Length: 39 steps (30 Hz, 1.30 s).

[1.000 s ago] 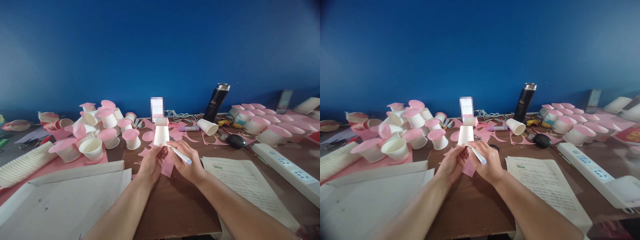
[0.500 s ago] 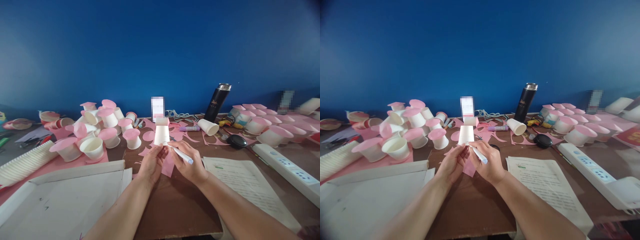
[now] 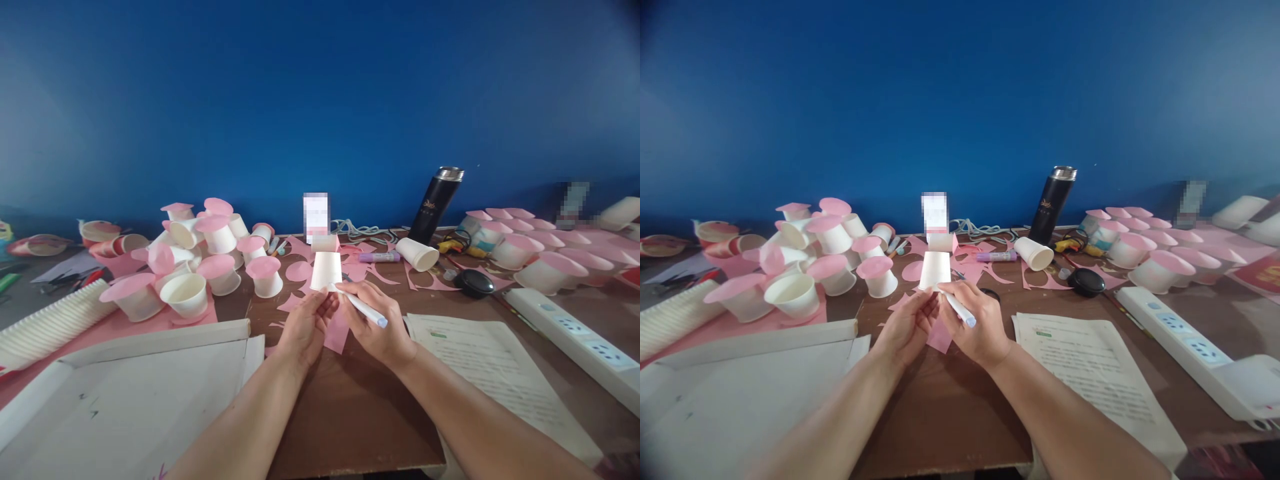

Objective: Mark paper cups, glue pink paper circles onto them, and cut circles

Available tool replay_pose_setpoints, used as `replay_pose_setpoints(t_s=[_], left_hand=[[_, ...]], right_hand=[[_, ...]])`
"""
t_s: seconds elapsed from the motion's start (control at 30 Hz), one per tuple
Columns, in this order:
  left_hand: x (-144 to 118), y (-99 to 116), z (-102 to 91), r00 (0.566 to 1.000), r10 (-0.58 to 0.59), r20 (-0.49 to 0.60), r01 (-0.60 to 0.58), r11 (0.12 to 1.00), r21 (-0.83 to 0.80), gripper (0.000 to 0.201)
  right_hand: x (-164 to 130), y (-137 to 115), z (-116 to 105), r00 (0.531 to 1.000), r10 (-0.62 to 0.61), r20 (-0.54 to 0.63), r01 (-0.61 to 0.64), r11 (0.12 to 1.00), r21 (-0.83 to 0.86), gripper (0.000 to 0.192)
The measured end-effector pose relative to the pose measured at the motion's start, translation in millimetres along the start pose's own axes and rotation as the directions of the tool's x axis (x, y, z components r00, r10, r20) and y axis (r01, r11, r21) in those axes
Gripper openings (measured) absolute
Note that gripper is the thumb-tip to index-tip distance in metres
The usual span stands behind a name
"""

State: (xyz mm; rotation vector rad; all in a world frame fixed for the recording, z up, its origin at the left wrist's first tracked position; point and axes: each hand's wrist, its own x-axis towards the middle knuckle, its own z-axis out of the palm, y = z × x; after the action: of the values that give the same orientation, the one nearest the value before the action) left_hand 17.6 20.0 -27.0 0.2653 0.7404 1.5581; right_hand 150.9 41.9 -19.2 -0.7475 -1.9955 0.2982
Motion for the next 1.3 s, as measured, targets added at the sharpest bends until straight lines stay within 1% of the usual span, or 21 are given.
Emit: replay_pose_setpoints(t_s=[0.27,0.4,0.57,0.8,0.97,1.3], left_hand=[[0.1,0.3,0.8,1.000,-0.009,-0.023,0.009,1.000,-0.003,0.009],[1.7,0.3,-1.6,0.999,-0.015,-0.043,0.014,1.000,-0.018,0.009],[3.3,1.3,-3.1,0.998,-0.015,-0.057,0.014,1.000,-0.024,0.006],[1.9,1.5,-1.2,0.999,-0.002,-0.043,0.000,0.999,-0.034,0.008],[1.1,1.4,-1.1,1.000,0.008,-0.016,-0.008,1.000,-0.025,0.005],[-0.6,2.8,1.2,1.000,0.012,-0.020,-0.013,1.000,-0.014,0.008]], right_hand=[[-1.3,2.0,1.4,1.000,-0.003,-0.013,0.003,1.000,0.006,0.022],[-0.3,0.2,-1.9,0.998,-0.002,-0.067,0.004,1.000,0.029,0.020],[1.4,-0.8,-5.7,0.993,0.010,-0.119,-0.009,1.000,0.006,0.018],[0.9,-1.6,-5.2,0.998,0.028,-0.048,-0.028,1.000,-0.006,0.017],[1.3,-3.2,-4.6,0.999,0.000,-0.041,0.001,1.000,0.011,0.017],[0.9,-2.2,-3.1,1.000,-0.011,-0.029,0.011,1.000,0.009,0.018]])
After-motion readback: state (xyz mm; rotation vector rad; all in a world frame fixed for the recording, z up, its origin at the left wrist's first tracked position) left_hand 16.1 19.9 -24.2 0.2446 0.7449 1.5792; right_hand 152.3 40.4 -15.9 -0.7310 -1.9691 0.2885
